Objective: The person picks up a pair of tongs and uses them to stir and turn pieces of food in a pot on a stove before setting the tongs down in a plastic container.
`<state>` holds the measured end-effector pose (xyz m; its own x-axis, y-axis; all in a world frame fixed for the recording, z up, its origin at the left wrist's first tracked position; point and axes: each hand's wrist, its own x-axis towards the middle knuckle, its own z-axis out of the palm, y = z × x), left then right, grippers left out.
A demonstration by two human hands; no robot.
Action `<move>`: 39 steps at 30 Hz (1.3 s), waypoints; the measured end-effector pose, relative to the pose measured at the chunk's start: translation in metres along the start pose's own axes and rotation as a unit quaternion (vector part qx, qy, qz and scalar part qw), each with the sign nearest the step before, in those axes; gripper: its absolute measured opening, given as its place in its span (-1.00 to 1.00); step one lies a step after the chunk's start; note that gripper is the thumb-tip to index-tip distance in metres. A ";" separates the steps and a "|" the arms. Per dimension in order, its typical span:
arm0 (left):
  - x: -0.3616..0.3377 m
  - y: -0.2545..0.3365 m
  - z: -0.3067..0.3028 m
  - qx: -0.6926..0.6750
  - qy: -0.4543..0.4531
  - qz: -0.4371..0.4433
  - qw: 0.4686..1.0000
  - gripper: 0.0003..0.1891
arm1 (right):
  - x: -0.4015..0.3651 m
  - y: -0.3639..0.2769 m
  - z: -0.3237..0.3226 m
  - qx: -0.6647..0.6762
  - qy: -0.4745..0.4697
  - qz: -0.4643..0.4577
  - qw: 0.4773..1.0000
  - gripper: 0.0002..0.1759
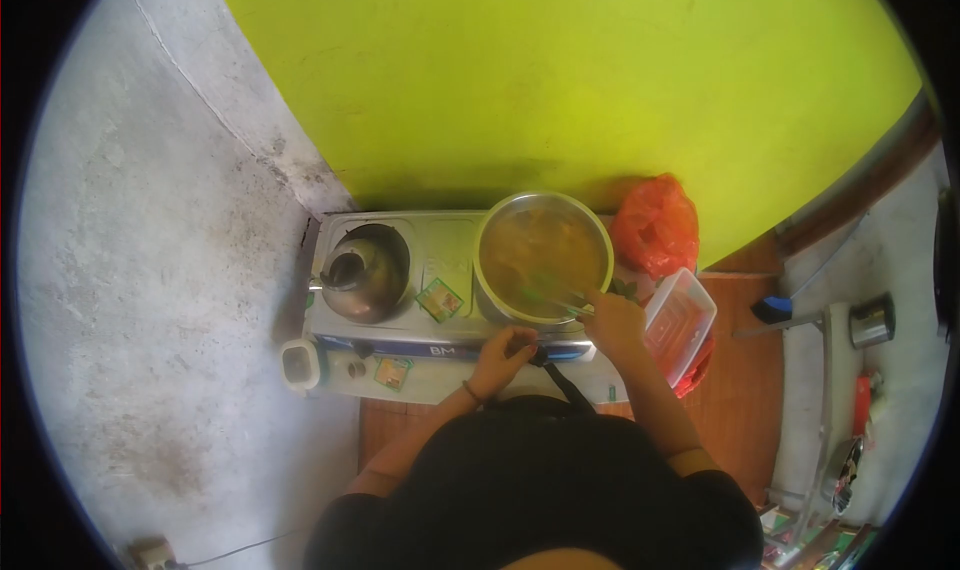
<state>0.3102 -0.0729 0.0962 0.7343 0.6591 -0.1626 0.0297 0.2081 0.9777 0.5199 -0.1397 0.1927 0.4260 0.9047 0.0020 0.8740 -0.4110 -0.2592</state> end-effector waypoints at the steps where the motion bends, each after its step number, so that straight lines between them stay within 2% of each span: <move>1: -0.001 0.001 -0.001 -0.001 0.004 0.000 1.000 -0.73 | 0.000 0.004 -0.002 0.011 -0.007 0.003 1.000 -0.58; 5: -0.005 0.015 -0.001 0.002 0.013 -0.013 1.000 -0.74 | -0.002 0.016 -0.018 0.036 0.007 0.038 0.999 -0.48; 8: -0.001 0.002 -0.002 -0.002 0.014 0.012 1.000 -0.74 | -0.006 0.013 -0.038 0.079 0.006 0.048 0.996 -0.47; 11: -0.002 0.008 0.001 0.011 0.008 0.003 1.000 -0.74 | -0.013 0.010 -0.028 0.022 0.003 0.016 1.000 -0.49; 14: -0.002 0.009 0.005 -0.013 0.004 -0.006 1.000 -0.74 | -0.018 0.002 -0.014 0.019 0.019 -0.021 0.999 -0.55; 20: -0.005 0.015 0.004 0.018 0.000 0.003 1.000 -0.74 | -0.015 -0.009 0.020 -0.043 0.004 -0.017 0.999 -0.72; 23: -0.006 0.010 0.003 0.011 0.010 0.015 1.000 -0.74 | -0.012 -0.014 0.025 -0.058 -0.052 0.003 0.997 -0.67; 26: -0.005 0.006 0.002 0.003 0.015 0.018 1.000 -0.75 | -0.011 -0.012 0.021 -0.025 -0.024 -0.029 0.999 -0.71; 29: -0.005 0.011 0.000 0.002 0.007 -0.011 1.000 -0.74 | -0.010 -0.001 0.014 0.070 -0.007 -0.007 0.997 -0.64; 32: -0.002 0.000 0.001 -0.009 0.018 0.024 1.000 -0.75 | -0.004 0.022 0.020 0.164 -0.009 0.006 0.986 -0.63; 35: -0.001 -0.002 0.002 -0.025 0.005 0.029 0.999 -0.75 | 0.002 0.047 0.040 0.367 -0.089 0.071 0.923 -0.67; 39: 0.000 0.001 0.003 -0.033 -0.002 0.017 0.999 -0.75 | 0.003 0.053 0.041 0.378 -0.107 0.118 0.912 -0.68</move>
<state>0.3122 -0.0755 0.0974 0.7363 0.6641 -0.1298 -0.0396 0.2338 0.9715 0.5574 -0.1541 0.1392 0.4551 0.8359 -0.3069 0.3184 -0.4747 -0.8206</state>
